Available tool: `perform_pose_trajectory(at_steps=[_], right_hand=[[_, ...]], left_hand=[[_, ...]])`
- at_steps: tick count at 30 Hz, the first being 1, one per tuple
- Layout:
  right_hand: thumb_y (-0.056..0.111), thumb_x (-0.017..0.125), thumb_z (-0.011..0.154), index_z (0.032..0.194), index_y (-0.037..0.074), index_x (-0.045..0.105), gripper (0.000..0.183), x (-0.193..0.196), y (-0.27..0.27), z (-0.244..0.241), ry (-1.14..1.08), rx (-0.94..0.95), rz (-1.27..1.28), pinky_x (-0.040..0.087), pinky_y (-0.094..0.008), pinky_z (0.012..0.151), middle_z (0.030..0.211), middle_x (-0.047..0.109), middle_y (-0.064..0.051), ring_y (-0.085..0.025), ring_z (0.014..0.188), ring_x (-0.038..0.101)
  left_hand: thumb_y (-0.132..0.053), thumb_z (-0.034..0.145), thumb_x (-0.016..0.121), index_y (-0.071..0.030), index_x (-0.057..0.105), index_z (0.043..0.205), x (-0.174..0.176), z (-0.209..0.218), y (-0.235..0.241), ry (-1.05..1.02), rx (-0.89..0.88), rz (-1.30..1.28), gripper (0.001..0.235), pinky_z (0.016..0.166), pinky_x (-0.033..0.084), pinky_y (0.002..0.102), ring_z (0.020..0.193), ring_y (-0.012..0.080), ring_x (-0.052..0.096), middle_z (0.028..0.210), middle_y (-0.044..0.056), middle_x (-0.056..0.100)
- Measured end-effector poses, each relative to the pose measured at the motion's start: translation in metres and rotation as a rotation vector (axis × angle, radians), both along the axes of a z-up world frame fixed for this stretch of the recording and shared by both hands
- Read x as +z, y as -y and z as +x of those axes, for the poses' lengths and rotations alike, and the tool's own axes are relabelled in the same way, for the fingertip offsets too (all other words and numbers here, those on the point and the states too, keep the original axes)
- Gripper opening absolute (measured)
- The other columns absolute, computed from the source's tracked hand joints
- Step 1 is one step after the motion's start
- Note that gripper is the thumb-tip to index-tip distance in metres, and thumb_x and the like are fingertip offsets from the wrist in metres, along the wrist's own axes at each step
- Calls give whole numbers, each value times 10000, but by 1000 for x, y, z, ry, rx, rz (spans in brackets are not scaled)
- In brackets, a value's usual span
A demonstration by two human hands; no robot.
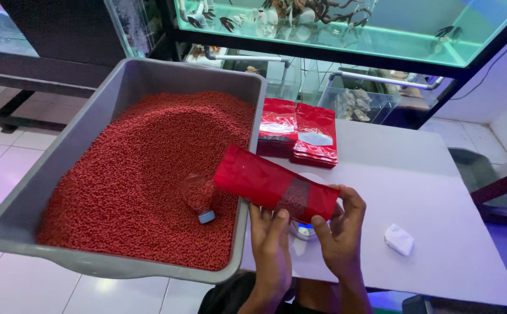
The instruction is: The person scoops red fish food pellets from a large bin into a small red bag using a plastic scoop, then places the bag on a digital scale to weigh it.
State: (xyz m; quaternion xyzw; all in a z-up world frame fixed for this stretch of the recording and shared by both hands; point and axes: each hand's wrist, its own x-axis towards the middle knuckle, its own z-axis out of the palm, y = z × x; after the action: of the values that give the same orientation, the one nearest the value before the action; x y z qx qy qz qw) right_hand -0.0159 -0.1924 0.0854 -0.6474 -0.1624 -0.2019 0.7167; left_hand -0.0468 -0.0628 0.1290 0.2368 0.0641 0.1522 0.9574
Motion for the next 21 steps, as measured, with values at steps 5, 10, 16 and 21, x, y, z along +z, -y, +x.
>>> perform_pose_trajectory(at_steps=[5,10,16,21], right_hand=[[29,817,922,1727,134,373,926,-9,9,-1,-239,-78,-186,592,-400,1160,1622,590,-174,-268,1420,682],[120,913,867,1729,215,441,988,6,12,0,-375,-134,-402,585,-359,1167,1579,727,-133,-211,1426,732],[338,897,851,1728,230,469,982,22,16,9,-593,-257,-595,569,-431,1151,1566,756,-88,-262,1460,717],[257,857,900,1567,200,592,721,21,18,21,-602,-292,-586,587,-459,1038,1494,821,-18,-285,1342,779]], left_hand=[[19,924,690,-116,424,1780,-23,16,-2,-103,-6,91,906,1181,511,408,1389,252,664,1635,155,671],[-47,937,712,-99,517,1687,-29,33,-5,-25,-28,356,777,1161,521,365,1334,214,670,1510,136,714],[-68,1004,568,-113,531,1673,-4,47,-8,41,-231,746,672,996,616,306,1163,167,717,1418,90,747],[-34,949,587,-148,508,1709,-10,61,-4,73,-285,1004,773,1150,591,361,1449,258,678,1594,115,682]])
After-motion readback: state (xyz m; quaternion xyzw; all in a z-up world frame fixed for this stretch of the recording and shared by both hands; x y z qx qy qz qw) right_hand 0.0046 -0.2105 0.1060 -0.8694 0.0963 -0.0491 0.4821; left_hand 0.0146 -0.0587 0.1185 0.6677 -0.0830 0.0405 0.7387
